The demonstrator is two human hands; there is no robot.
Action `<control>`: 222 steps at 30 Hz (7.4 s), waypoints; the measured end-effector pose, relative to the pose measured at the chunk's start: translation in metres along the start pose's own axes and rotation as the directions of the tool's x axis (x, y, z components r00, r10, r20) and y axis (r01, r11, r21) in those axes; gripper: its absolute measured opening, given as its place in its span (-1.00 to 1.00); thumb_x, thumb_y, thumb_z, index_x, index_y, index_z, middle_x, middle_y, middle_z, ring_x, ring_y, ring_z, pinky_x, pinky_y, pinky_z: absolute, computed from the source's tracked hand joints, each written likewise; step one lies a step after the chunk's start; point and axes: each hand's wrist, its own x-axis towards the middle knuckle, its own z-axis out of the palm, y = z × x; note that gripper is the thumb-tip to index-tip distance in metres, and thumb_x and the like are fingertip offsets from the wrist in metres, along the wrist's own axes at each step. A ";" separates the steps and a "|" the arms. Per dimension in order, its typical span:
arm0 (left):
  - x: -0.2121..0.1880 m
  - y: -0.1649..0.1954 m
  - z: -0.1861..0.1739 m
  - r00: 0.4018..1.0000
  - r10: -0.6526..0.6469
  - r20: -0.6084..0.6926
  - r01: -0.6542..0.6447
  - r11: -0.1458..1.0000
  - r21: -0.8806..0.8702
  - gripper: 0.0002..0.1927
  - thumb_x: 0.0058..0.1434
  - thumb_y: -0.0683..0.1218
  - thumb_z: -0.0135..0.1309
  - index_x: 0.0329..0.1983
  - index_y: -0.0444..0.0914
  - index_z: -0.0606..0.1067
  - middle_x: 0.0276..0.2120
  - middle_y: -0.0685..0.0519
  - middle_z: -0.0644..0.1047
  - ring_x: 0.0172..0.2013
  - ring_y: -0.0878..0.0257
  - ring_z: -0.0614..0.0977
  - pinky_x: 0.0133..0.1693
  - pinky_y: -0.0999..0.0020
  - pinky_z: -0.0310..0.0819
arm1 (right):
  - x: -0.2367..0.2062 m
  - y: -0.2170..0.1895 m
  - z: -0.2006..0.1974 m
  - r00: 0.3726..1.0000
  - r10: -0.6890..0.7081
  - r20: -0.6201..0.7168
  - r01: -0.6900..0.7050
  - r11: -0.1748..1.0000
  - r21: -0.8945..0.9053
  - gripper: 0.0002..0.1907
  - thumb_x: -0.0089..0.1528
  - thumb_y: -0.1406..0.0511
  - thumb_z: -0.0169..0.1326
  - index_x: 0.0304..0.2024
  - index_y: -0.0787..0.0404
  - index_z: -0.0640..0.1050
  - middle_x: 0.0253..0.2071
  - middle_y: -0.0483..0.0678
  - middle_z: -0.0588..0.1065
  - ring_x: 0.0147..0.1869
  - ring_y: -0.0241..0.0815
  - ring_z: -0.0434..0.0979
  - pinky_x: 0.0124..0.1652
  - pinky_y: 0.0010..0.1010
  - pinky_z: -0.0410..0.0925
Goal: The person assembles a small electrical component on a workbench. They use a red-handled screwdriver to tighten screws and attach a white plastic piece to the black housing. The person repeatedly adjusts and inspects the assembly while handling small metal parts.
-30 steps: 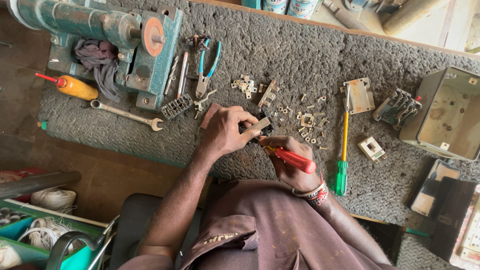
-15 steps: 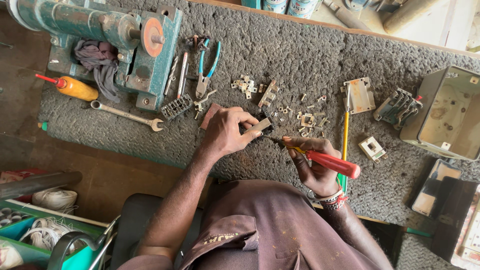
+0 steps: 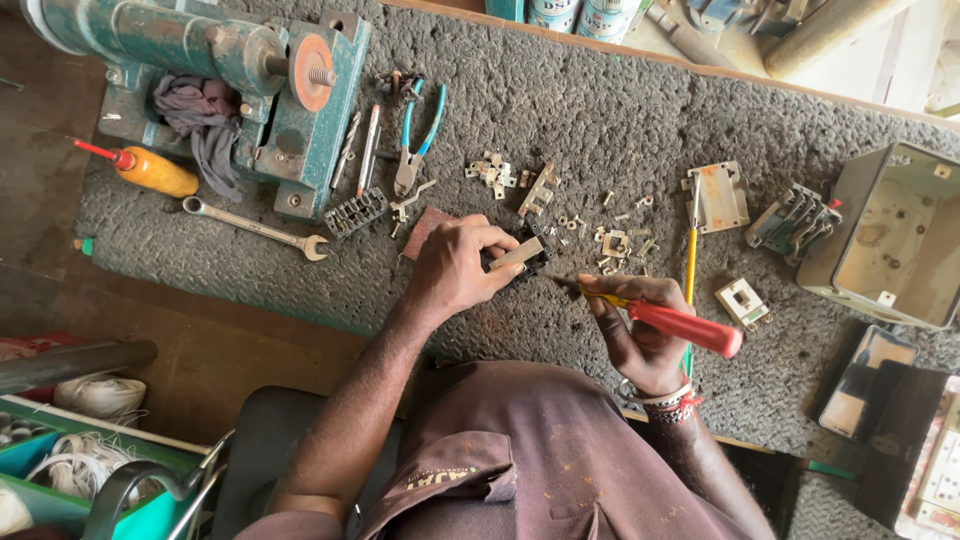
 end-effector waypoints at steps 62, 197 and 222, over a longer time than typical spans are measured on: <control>-0.048 0.028 -0.040 0.948 0.213 -0.236 -0.250 0.958 -0.141 -0.07 -0.19 0.06 0.57 0.25 -0.29 0.42 0.11 -0.10 0.60 0.09 0.08 0.66 0.14 0.18 0.56 | 0.125 -0.098 0.045 0.690 -0.073 0.720 0.626 0.560 -0.543 -0.59 0.00 0.28 0.37 -0.07 0.10 0.68 -0.17 -0.07 0.60 0.07 -0.01 0.56 -0.06 -0.20 0.50; -0.065 0.069 -0.107 0.855 0.341 -0.391 -0.447 0.866 -0.223 -0.34 -0.09 -0.04 0.57 0.08 -0.23 0.56 0.06 -0.01 0.63 0.07 0.19 0.71 0.10 0.31 0.67 | 0.043 -0.024 -0.007 0.817 0.541 0.198 0.099 0.208 -0.973 -0.80 0.19 0.08 0.24 -0.37 0.02 0.69 -0.51 -0.02 0.61 -0.48 -0.05 0.61 -0.41 -0.21 0.46; -0.058 0.076 -0.109 0.825 0.483 -0.292 -0.552 0.798 -0.241 -0.36 -0.01 0.06 0.54 0.11 -0.19 0.56 0.09 0.00 0.63 0.12 0.14 0.70 0.17 0.22 0.64 | 0.093 -0.101 -0.016 0.970 -0.193 -0.150 0.229 0.930 0.286 -0.80 0.61 0.23 0.06 0.10 0.24 0.42 -0.19 -0.03 0.52 -0.20 -0.15 0.56 -0.23 -0.25 0.55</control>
